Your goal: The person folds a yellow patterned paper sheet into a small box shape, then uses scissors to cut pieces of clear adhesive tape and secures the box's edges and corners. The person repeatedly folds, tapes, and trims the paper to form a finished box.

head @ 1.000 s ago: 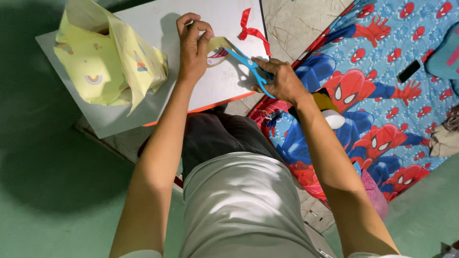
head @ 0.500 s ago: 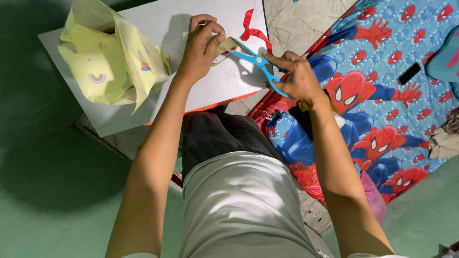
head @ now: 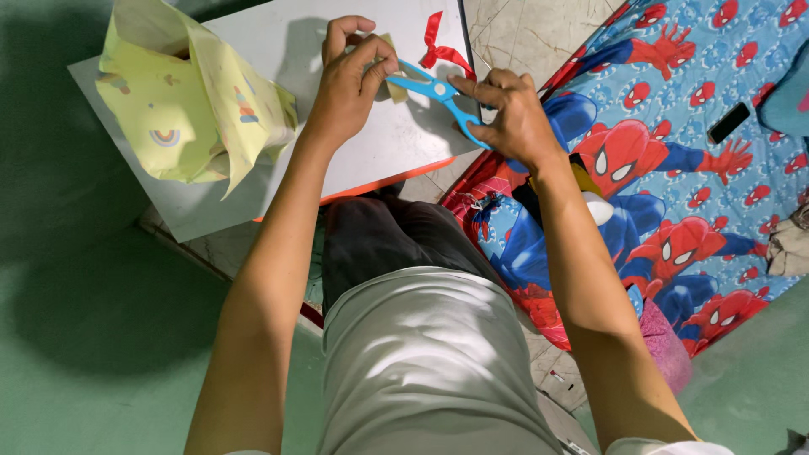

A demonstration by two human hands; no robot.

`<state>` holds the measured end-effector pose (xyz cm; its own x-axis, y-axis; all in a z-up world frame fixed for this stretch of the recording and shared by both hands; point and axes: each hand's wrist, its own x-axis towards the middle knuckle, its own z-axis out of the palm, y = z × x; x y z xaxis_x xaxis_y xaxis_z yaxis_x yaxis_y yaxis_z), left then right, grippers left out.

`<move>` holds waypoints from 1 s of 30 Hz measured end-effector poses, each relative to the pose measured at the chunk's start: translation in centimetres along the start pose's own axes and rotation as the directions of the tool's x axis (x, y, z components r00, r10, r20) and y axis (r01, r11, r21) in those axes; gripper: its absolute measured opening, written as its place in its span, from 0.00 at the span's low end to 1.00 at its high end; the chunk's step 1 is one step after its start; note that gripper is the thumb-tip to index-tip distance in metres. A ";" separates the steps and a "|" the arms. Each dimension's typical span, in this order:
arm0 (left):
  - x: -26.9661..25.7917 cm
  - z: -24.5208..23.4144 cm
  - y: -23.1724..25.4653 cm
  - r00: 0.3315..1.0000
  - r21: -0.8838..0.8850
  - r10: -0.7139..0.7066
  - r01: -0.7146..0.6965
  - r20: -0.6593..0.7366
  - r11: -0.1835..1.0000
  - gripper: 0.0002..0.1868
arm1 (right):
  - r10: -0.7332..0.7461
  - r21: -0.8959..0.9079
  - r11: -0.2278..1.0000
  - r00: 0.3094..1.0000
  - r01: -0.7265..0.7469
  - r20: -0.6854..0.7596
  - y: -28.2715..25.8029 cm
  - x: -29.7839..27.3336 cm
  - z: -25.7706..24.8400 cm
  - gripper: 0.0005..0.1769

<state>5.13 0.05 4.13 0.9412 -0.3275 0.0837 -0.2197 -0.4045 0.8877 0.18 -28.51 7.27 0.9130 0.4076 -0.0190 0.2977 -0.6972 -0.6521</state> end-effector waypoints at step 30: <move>0.8 -1.2 1.3 0.998 -0.032 0.026 -0.028 -0.062 0.999 0.06 | -0.146 -0.143 0.980 0.987 0.136 -0.064 -1.8 0.9 -1.7 0.37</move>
<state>5.95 0.29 5.85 0.9491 -0.2847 0.1347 -0.2379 -0.3677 0.8990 0.88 -27.88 9.73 0.8758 0.4662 0.1252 0.4556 -0.7126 -0.5335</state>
